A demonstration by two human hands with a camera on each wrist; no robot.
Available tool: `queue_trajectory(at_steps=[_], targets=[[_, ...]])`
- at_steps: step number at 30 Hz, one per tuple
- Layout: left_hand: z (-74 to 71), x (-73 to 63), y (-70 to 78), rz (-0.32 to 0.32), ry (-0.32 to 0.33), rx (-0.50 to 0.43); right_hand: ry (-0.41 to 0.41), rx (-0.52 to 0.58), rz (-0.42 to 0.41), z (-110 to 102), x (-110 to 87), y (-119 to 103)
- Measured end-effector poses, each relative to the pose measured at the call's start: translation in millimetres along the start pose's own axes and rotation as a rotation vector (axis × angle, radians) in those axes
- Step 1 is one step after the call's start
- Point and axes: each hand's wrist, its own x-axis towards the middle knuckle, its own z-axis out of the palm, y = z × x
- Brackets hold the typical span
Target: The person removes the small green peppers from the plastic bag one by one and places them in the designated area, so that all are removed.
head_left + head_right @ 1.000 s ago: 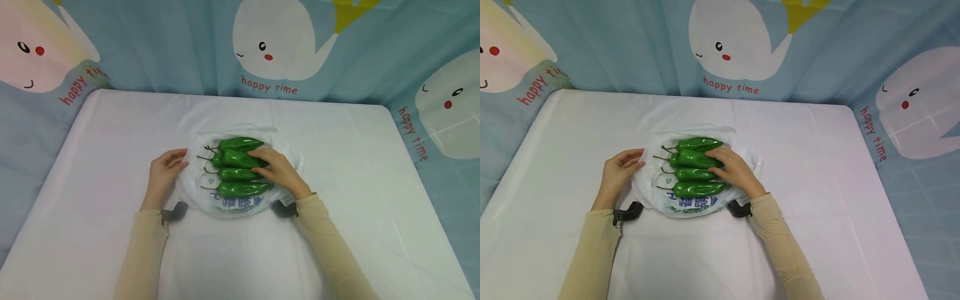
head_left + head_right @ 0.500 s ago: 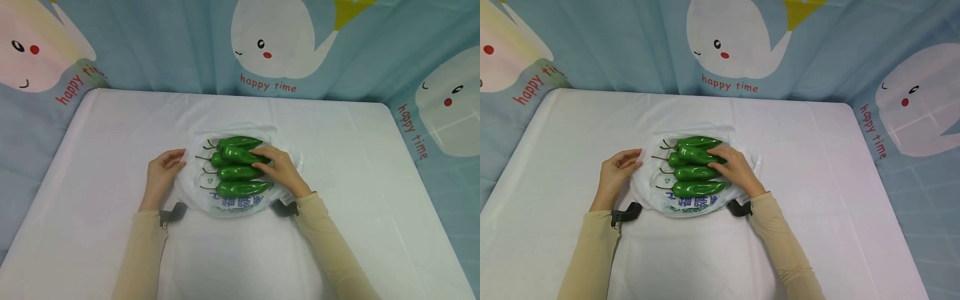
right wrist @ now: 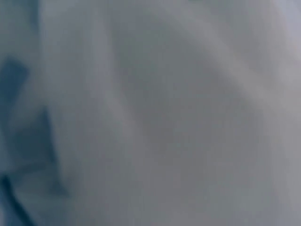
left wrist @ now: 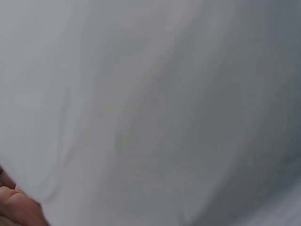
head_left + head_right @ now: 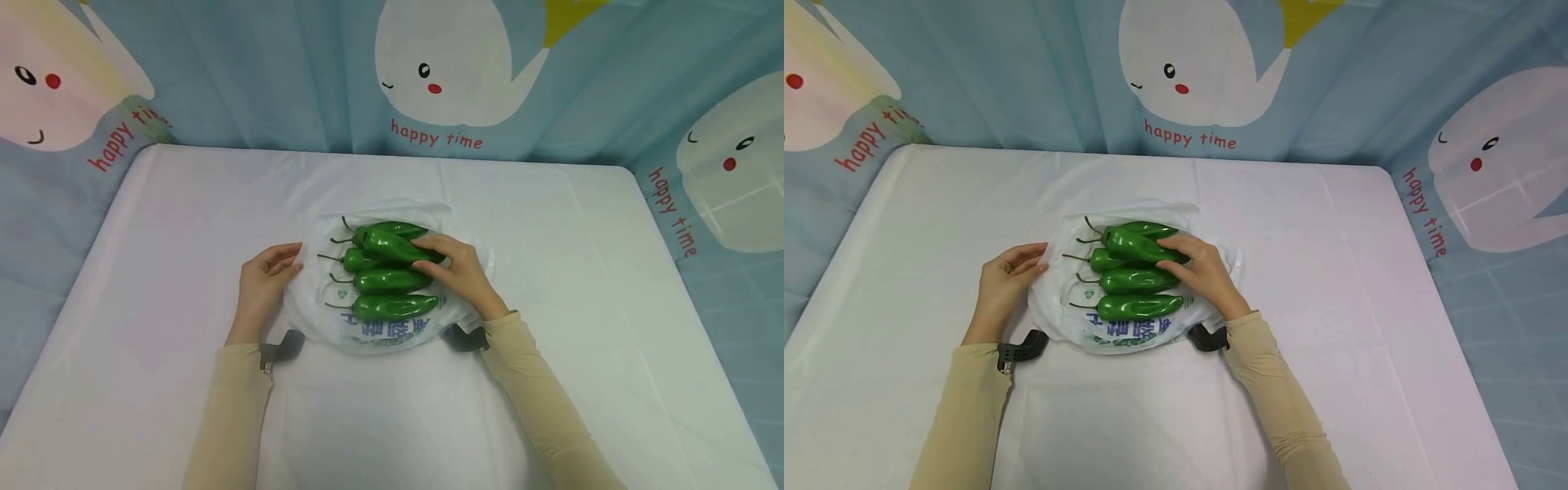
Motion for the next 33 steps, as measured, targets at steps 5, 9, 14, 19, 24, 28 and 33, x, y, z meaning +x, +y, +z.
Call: queue_trajectory(at_steps=[5,9,14,19,24,28,33], targets=[[0.0,0.1,0.3,-0.006,-0.001,0.004,0.035,0.005,-0.001,-2.0,-0.1,0.3],[0.1,0.5,0.3,-0.008,-0.003,-0.003,0.058,0.019,0.012,-4.6,0.7,-0.2],[-0.9,-0.1,1.3,-0.016,0.001,-0.001,0.098,0.025,0.046,-8.2,1.6,-1.1],[-0.8,-0.5,2.4,-0.026,0.000,0.004,0.145,0.006,0.081,-14.1,2.0,-4.3],[0.2,-0.3,2.2,-0.028,0.001,0.001,0.188,-0.043,0.116,-24.2,9.0,-27.6],[0.4,0.1,1.7,-0.028,0.000,0.014,0.231,-0.046,0.147,-29.6,10.2,-32.7],[0.6,0.1,0.9,-0.027,0.000,0.025,0.284,-0.001,0.182,-31.9,8.0,-27.8]])
